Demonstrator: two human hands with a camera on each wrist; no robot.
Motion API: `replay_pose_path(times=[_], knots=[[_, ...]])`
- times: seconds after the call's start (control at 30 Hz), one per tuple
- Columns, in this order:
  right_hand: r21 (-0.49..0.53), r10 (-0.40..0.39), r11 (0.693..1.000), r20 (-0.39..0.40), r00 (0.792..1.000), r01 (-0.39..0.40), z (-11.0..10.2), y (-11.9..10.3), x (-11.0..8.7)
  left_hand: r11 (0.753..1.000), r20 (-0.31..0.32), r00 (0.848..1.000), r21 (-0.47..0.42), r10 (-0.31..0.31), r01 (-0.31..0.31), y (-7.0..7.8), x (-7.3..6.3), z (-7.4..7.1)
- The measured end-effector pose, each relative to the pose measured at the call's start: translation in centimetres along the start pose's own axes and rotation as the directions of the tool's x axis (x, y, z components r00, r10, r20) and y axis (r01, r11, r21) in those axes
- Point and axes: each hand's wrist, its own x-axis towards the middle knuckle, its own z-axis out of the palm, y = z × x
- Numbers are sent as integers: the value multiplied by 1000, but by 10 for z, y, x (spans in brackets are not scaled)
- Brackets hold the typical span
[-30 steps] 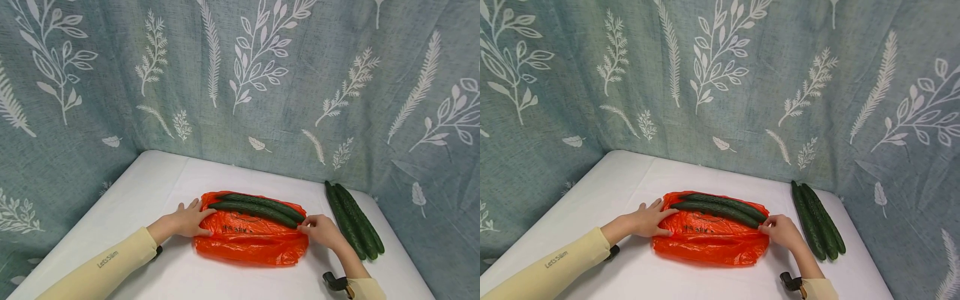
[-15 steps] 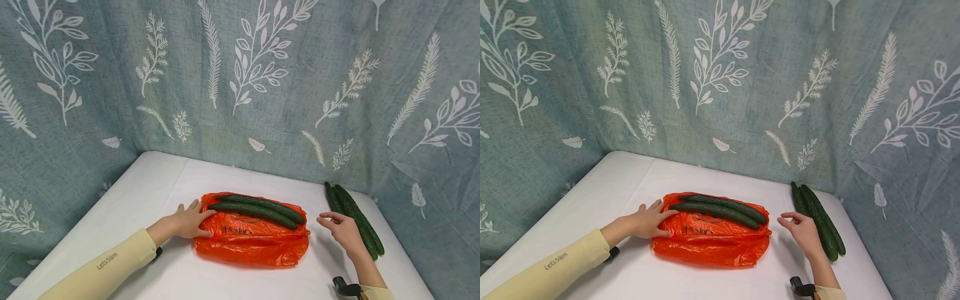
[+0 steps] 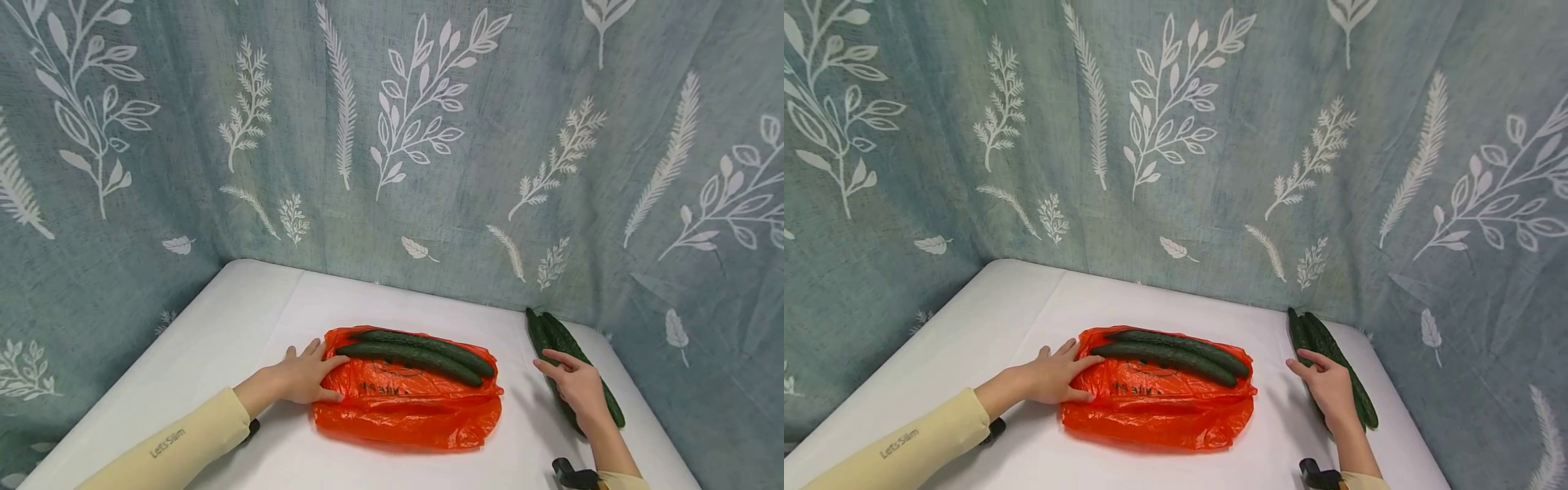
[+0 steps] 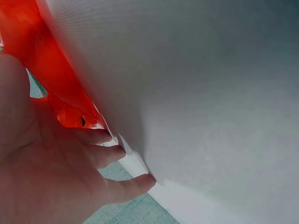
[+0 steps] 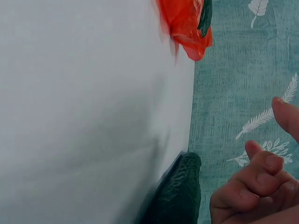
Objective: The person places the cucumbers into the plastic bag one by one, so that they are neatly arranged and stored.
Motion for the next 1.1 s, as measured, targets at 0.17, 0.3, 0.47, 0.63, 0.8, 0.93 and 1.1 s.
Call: replay_pose_path(times=[0.17,0.3,0.47,0.63,0.8,0.93,1.1], knots=[[-38,28,999,-37,999,-30,-3,12,7,1000,5,1000,-4,2,-2,2,0,2],[-83,39,996,-75,996,-45,-5,14,11,1000,4,1000,-1,-4,4,1,1,4],[-90,54,994,-67,996,-60,-8,11,13,1000,0,1000,0,-6,6,0,1,1],[-84,105,990,-49,993,-109,-13,10,17,1000,11,1000,-6,-1,1,1,0,-2],[-151,150,977,-5,989,-149,-18,12,20,1000,16,1000,1,-8,8,0,0,-1],[-213,174,964,50,983,-160,-22,13,23,1000,14,1000,8,-5,5,0,1,0],[-281,165,951,108,980,-129,-23,13,26,1000,16,1000,7,-5,5,-1,0,1]])
